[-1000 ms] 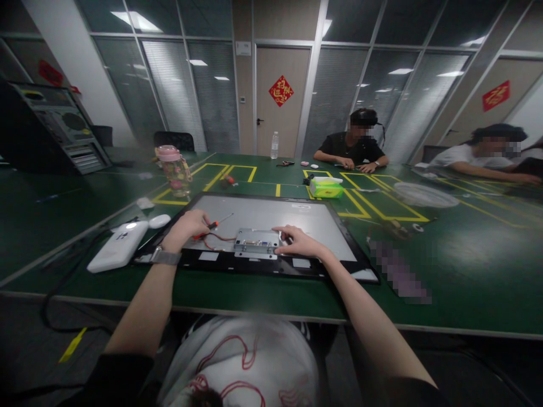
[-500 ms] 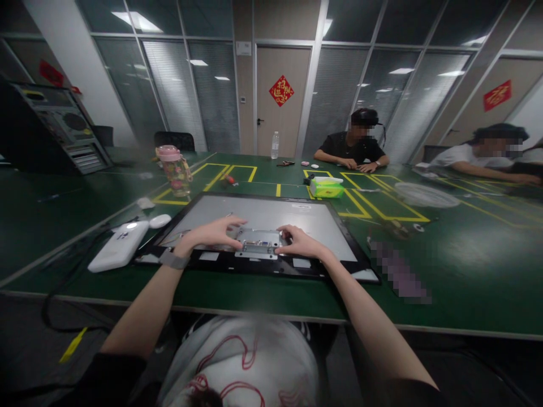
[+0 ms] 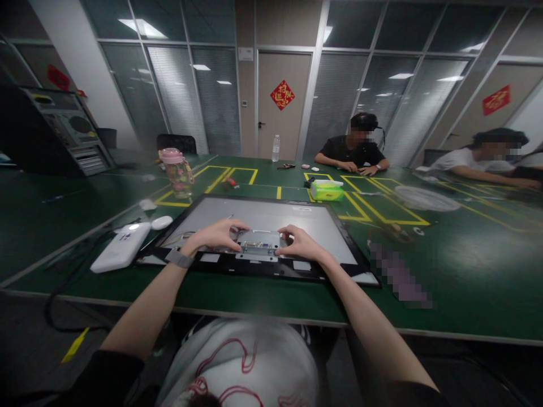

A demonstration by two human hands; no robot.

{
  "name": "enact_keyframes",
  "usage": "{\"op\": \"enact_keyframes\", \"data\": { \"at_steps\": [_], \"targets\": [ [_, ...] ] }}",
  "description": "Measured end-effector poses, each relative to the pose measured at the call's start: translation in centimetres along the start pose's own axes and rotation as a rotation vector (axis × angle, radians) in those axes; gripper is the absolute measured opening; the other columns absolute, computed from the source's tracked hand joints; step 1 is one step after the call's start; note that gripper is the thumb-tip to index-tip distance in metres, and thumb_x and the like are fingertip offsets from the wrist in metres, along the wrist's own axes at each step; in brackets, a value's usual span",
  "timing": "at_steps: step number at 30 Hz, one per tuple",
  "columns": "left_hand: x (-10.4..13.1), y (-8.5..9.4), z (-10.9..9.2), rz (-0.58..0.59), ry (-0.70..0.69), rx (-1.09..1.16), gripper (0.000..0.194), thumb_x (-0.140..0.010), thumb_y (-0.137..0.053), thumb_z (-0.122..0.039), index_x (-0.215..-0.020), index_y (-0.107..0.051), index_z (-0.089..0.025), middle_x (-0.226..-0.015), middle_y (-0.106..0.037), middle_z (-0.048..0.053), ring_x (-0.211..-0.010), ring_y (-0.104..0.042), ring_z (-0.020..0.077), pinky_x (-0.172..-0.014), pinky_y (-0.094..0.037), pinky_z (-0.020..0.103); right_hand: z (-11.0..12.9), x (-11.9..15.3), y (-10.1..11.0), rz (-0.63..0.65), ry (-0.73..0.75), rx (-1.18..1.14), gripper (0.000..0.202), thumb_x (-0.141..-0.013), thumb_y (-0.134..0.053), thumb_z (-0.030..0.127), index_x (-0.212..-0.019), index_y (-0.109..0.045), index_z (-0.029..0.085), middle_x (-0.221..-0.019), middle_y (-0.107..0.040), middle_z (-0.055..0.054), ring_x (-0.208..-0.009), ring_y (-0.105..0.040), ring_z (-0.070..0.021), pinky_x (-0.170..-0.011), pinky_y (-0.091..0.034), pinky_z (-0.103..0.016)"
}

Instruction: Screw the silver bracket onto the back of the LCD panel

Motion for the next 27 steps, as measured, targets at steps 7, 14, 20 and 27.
{"op": "enact_keyframes", "data": {
  "at_steps": [7, 14, 20, 27],
  "targets": [
    [0.0, 0.0, 0.1, -0.003, -0.011, 0.004, 0.063, -0.058, -0.077, -0.031, -0.118, -0.066, -0.016, -0.110, -0.070, 0.009, -0.097, -0.064, 0.0246, -0.087, -0.049, 0.034, 0.5, -0.1, 0.3, 0.006, 0.047, 0.085, 0.055, -0.063, -0.080, 0.039, -0.110, -0.064, 0.015, -0.089, -0.059, -0.003, -0.085, -0.059, -0.0204, -0.082, -0.047, -0.035],
    [0.1, 0.1, 0.0, -0.005, 0.006, -0.019, 0.060, -0.057, -0.077, -0.032, -0.115, -0.067, -0.017, -0.105, -0.071, 0.008, -0.093, -0.065, 0.0239, -0.082, -0.051, 0.033, 0.7, 0.0, 0.4, 0.010, 0.049, 0.116, 0.055, -0.063, -0.080, 0.040, -0.110, -0.065, 0.016, -0.091, -0.062, -0.004, -0.086, -0.060, -0.0209, -0.082, -0.047, -0.035],
    [0.1, -0.1, -0.3, 0.029, -0.006, 0.030, 0.065, -0.058, -0.077, -0.032, -0.120, -0.062, -0.018, -0.116, -0.067, 0.008, -0.102, -0.063, 0.0238, -0.088, -0.050, 0.033, 0.7, 0.1, 0.3, 0.030, 0.026, 0.105, 0.056, -0.066, -0.078, 0.043, -0.112, -0.064, 0.014, -0.094, -0.062, -0.006, -0.089, -0.060, -0.0228, -0.085, -0.047, -0.037],
    [1.6, 3.8, -0.3, -0.515, 0.113, -0.110, 0.027, -0.079, -0.056, -0.035, -0.095, -0.070, -0.017, -0.092, -0.071, 0.010, -0.085, -0.065, 0.0229, -0.082, -0.050, 0.035, 0.5, 0.1, 0.2, 0.059, -0.004, 0.101, 0.058, -0.065, -0.078, 0.044, -0.113, -0.062, 0.016, -0.098, -0.057, -0.006, -0.092, -0.059, -0.0230, -0.086, -0.047, -0.037]
  ]
}}
Point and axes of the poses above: each hand's wrist, its own x-axis away from the middle knuckle, its own y-axis out of the back of the hand, z = x × y, the point moved 3 cm from there along -x, towards the middle knuckle
